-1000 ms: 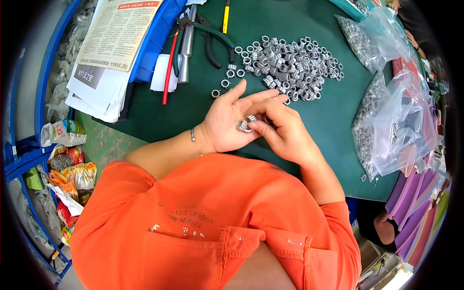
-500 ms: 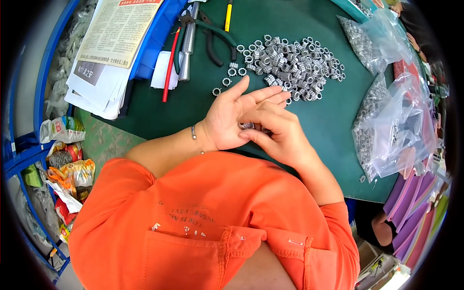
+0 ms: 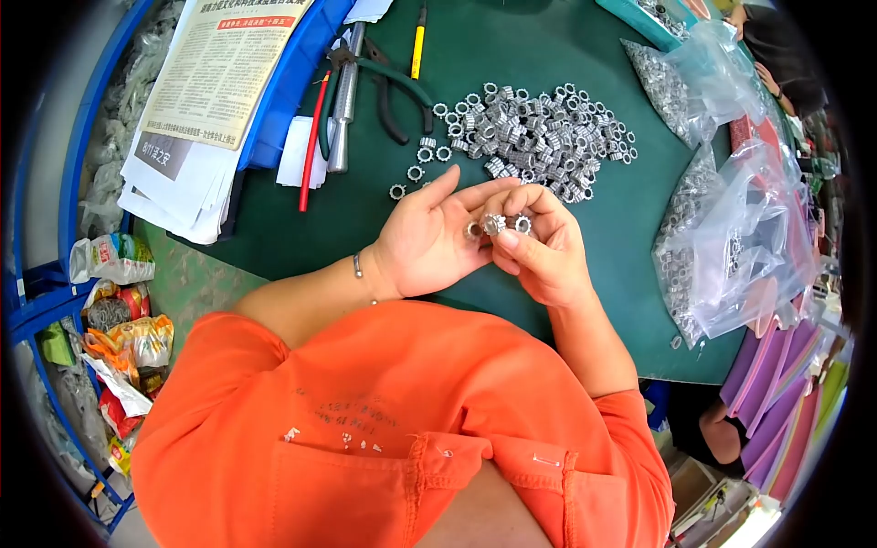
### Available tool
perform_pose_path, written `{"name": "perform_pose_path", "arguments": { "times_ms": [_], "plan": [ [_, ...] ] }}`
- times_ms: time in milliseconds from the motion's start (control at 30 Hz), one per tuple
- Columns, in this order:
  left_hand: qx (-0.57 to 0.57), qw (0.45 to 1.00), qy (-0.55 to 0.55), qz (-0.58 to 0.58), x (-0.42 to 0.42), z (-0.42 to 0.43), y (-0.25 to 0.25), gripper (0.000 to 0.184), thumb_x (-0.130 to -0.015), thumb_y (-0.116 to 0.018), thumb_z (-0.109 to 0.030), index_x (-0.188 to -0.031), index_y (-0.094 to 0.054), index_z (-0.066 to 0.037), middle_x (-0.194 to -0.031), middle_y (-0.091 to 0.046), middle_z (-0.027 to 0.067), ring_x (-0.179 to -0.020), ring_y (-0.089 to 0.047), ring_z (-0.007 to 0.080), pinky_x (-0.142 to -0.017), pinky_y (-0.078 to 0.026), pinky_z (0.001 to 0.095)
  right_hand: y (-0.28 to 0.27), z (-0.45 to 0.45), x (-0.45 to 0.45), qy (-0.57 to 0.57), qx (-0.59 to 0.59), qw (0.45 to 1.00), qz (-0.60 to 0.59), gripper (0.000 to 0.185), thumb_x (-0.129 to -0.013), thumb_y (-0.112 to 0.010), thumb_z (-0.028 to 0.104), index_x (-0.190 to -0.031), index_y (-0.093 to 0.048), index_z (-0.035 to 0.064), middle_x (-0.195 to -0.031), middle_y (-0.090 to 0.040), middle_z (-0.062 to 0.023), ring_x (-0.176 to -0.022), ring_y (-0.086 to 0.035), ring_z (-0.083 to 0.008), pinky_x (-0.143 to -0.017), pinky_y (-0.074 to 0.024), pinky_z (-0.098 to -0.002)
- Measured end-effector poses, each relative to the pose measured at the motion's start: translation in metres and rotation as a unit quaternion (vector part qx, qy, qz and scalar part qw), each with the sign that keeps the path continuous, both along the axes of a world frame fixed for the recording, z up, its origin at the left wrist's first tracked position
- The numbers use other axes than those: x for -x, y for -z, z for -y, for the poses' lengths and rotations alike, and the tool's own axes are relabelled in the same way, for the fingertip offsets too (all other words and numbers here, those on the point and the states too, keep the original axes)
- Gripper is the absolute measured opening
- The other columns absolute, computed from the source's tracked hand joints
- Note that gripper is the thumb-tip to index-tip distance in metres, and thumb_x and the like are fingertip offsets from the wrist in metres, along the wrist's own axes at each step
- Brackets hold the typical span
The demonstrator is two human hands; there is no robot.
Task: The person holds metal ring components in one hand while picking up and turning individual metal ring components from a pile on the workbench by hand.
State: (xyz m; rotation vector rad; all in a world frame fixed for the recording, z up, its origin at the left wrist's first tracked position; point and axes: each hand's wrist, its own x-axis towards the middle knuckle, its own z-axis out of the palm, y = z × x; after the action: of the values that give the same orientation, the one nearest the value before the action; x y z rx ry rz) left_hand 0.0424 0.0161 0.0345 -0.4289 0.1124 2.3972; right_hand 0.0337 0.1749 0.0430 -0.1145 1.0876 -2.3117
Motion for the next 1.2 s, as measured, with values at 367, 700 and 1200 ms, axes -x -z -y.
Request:
{"name": "perform_pose_path", "arguments": {
  "times_ms": [367,700,1200],
  "plan": [
    [-0.073,0.996,-0.018,-0.038,0.0,0.004,0.005,0.061,-0.095,-0.026,-0.043,-0.137,-0.024,0.002,-0.144,-0.025,0.0151,-0.13,-0.03,0.0264,-0.105,-0.027,0.0401,0.001,0.0,0.001,0.038,-0.268,0.918,-0.289,0.006,-0.078,-0.061,0.001,-0.083,-0.058,-0.0006,-0.073,-0.058,-0.0036,-0.063,-0.05,-0.0095,-0.053,-0.041,-0.022],
    [0.555,0.692,-0.141,-0.439,0.005,0.049,-0.004,0.04,-0.089,-0.051,-0.016,-0.124,-0.044,0.002,-0.13,-0.045,0.0114,-0.124,-0.038,0.0215,-0.101,-0.031,0.0324,-0.024,-0.059,0.005,0.142,-0.029,0.989,0.013,0.009,-0.083,-0.054,0.01,-0.088,-0.051,0.0038,-0.064,-0.044,-0.0009,-0.041,-0.032,-0.0056,-0.032,-0.0219,-0.0188],
    [0.749,0.258,0.002,-0.611,0.016,0.026,0.03,0.09,-0.069,-0.075,-0.03,-0.134,-0.023,0.004,-0.14,-0.02,0.0245,-0.131,-0.022,0.0391,-0.105,-0.024,0.0435,-0.041,-0.317,0.059,0.354,-0.806,0.375,-0.29,0.022,-0.084,-0.058,0.019,-0.092,-0.064,-0.0004,-0.087,-0.064,-0.0111,-0.083,-0.059,-0.0206,-0.077,-0.0443,-0.0315]
  ]
}}
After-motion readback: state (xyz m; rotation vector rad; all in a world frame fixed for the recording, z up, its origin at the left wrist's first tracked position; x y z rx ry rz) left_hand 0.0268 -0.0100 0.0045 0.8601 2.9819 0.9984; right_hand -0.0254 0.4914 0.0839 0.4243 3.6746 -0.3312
